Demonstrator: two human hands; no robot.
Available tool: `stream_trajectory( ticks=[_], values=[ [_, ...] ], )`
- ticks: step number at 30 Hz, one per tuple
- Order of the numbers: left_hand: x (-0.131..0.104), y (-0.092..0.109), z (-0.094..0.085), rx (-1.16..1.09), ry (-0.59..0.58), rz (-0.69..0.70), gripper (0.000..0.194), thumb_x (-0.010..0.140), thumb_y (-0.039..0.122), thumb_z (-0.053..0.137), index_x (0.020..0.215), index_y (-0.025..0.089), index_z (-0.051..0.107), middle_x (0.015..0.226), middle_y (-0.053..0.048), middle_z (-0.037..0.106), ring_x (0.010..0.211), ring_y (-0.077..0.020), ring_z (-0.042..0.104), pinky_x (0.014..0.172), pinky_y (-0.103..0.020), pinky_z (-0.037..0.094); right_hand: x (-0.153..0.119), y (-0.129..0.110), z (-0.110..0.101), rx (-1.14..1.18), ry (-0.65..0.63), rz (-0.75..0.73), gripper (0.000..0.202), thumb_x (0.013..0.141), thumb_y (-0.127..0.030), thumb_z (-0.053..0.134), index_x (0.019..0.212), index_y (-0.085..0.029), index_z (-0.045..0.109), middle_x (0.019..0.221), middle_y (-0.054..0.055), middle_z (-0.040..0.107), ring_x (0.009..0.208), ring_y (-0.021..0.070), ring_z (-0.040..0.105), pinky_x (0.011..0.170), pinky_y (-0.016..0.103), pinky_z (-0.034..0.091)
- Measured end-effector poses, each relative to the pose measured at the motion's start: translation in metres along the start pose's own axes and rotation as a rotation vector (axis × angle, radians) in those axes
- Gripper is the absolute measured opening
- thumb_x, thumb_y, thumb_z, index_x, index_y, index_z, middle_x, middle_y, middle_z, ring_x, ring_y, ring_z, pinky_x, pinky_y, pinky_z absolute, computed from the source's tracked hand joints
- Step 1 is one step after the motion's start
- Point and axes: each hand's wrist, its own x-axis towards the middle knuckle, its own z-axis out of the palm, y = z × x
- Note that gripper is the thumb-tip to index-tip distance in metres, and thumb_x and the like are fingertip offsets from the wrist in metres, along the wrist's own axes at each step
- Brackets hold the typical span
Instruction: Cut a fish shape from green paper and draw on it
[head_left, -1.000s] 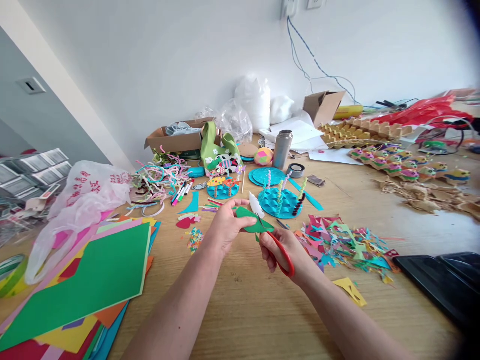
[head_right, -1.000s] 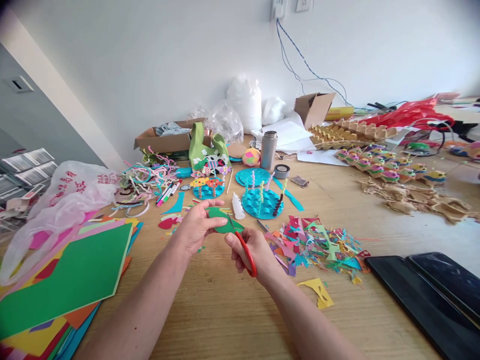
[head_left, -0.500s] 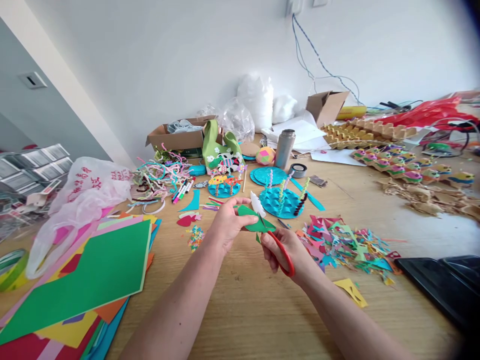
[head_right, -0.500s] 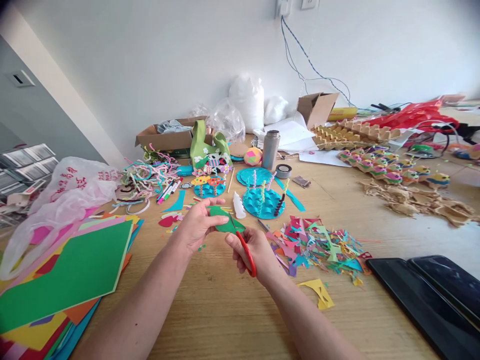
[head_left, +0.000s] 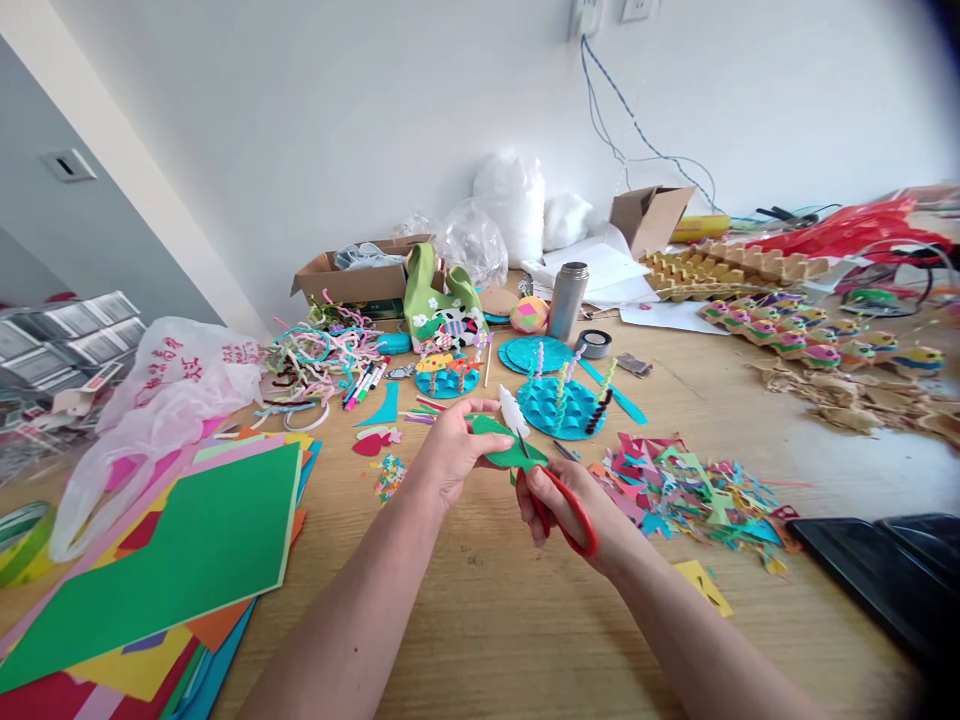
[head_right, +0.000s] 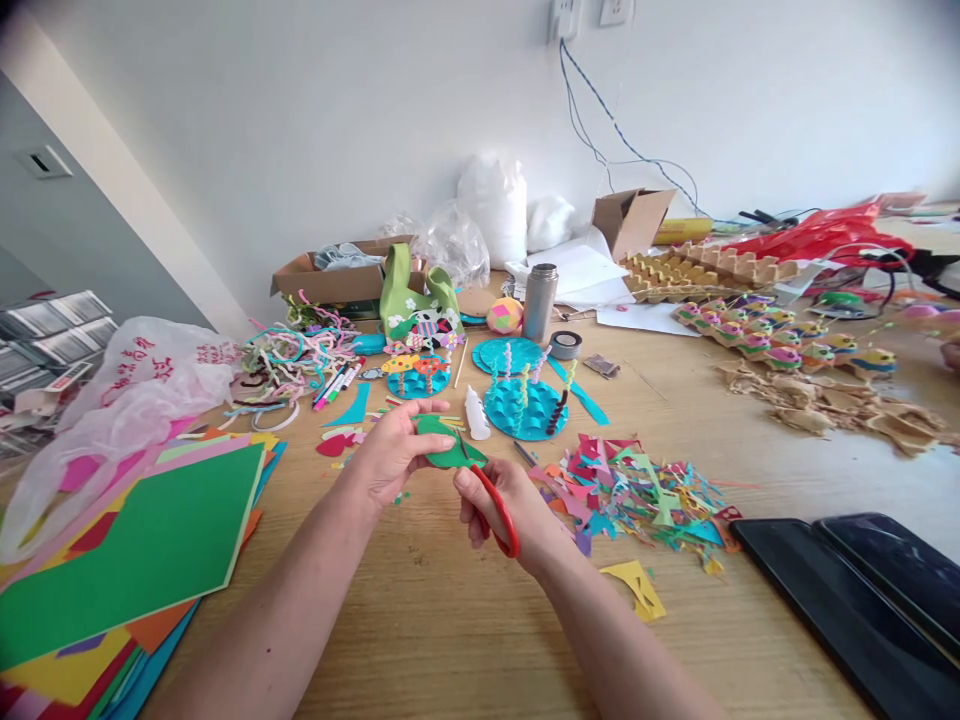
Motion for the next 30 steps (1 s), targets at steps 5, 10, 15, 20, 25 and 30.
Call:
stream_trajectory(
  ticks=[5, 10, 15, 20, 25, 30],
  values=[
    [-0.0007, 0.0003, 0.0016, -0.024, -0.012, -0.015, 0.047, 0.061, 0.005, 0.068, 0.104, 0.014, 0.053, 0.065, 0.0, 0.064, 0.057, -0.014, 0.062, 0.056, -0.027, 0.051, -0.0004, -0.0037, -0.0008, 0.006, -0.032, -0.007, 0.06, 0.068, -0.075, 0.056, 0.066, -0.016, 0.05, 0.056, 0.001, 0.057, 0.041, 0.0096, 0.053, 0.042, 0.022, 0.039],
    [-0.0018, 0.0005, 0.0025, -0.048, -0.017, -0.014, 0.045, 0.061, 0.006, 0.069, 0.103, 0.014, 0.054, 0.066, 0.001, 0.063, 0.056, -0.0126, 0.061, 0.053, -0.024, 0.049, -0.0007, -0.0024, -0.0023, 0.029, -0.049, -0.022, 0.058, 0.07, -0.073, 0.056, 0.069, -0.015, 0.052, 0.06, 0.002, 0.06, 0.047, 0.011, 0.055, 0.047, 0.023, 0.041],
    [-0.0015, -0.0014, 0.0022, -0.035, -0.007, 0.0, 0.044, 0.061, 0.006, 0.07, 0.102, 0.014, 0.056, 0.066, 0.002, 0.061, 0.053, -0.0103, 0.058, 0.047, -0.02, 0.046, -0.0004, -0.001, -0.003, 0.049, -0.09, -0.056, 0.06, 0.073, -0.074, 0.052, 0.068, -0.015, 0.055, 0.06, 0.004, 0.059, 0.051, 0.012, 0.055, 0.05, 0.023, 0.039],
    [-0.0023, -0.0006, 0.0027, -0.035, -0.019, -0.007, 0.046, 0.059, 0.007, 0.072, 0.102, 0.015, 0.055, 0.068, 0.001, 0.062, 0.054, -0.0121, 0.059, 0.045, -0.022, 0.049, -0.001, -0.0013, -0.0043, 0.077, -0.121, -0.061, 0.06, 0.072, -0.075, 0.052, 0.069, -0.015, 0.056, 0.062, 0.005, 0.059, 0.058, 0.0148, 0.057, 0.055, 0.026, 0.041],
    [-0.0013, -0.0002, 0.002, -0.049, -0.038, -0.011, 0.047, 0.06, 0.006, 0.07, 0.104, 0.014, 0.053, 0.065, 0.001, 0.063, 0.052, -0.0118, 0.059, 0.043, -0.02, 0.047, -0.0023, -0.0014, -0.0061, 0.079, -0.141, -0.067, 0.061, 0.074, -0.075, 0.05, 0.07, -0.014, 0.057, 0.061, 0.005, 0.059, 0.059, 0.0152, 0.057, 0.058, 0.027, 0.042],
    [-0.0007, -0.0012, 0.0006, -0.047, -0.037, 0.006, 0.045, 0.06, 0.008, 0.07, 0.101, 0.014, 0.054, 0.065, 0.001, 0.063, 0.051, -0.0106, 0.059, 0.043, -0.019, 0.046, -0.001, 0.0045, -0.0069, 0.09, -0.144, -0.074, 0.061, 0.077, -0.074, 0.047, 0.073, -0.014, 0.059, 0.063, 0.005, 0.06, 0.057, 0.0139, 0.057, 0.054, 0.025, 0.04]
  ],
)
